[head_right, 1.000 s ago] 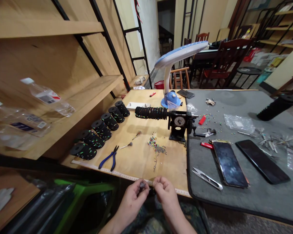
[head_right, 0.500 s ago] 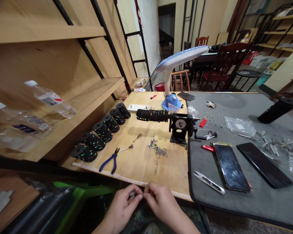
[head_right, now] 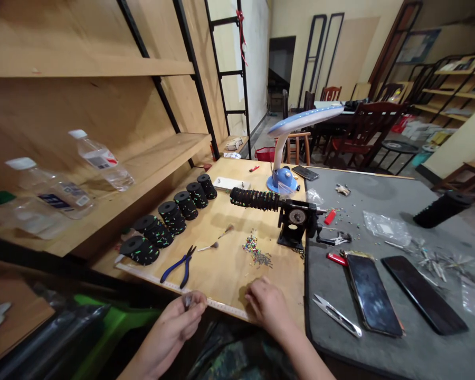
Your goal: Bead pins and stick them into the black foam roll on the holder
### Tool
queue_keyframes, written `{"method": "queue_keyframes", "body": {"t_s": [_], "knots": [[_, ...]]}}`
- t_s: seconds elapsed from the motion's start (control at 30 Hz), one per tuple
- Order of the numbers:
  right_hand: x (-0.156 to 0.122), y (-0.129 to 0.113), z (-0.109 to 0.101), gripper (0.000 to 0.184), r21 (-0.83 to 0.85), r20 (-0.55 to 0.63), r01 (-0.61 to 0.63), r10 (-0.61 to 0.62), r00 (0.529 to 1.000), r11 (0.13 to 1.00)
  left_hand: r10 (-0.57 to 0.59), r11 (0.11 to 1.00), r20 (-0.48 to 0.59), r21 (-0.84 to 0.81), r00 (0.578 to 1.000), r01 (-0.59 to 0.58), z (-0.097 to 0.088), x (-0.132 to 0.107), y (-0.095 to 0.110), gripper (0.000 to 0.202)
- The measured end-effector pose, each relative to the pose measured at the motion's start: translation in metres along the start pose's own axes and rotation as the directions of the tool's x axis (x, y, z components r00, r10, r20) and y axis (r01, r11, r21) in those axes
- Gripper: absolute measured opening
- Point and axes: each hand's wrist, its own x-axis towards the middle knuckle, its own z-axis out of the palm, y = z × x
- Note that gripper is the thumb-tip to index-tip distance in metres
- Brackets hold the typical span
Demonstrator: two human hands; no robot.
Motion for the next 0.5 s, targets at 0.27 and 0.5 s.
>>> {"method": "queue_keyframes", "body": {"t_s": [0.27,0.5], "knots": [[0.002,0.016,0.002,0.022,-0.121,-0.108,0.093,-0.107,0.988,0.988,0.031,0.999,-0.072,0.019,0.997,-0.030,-0.002,0.006,0.001,0.044],[-0.003,-0.004,-0.017,0.018,-0.016,-0.232,0.088,-0.089,0.969,0.996,0.251,0.911,-0.039,0.349,0.967,-0.222,0.012,0.006,0.014,0.026]]}}
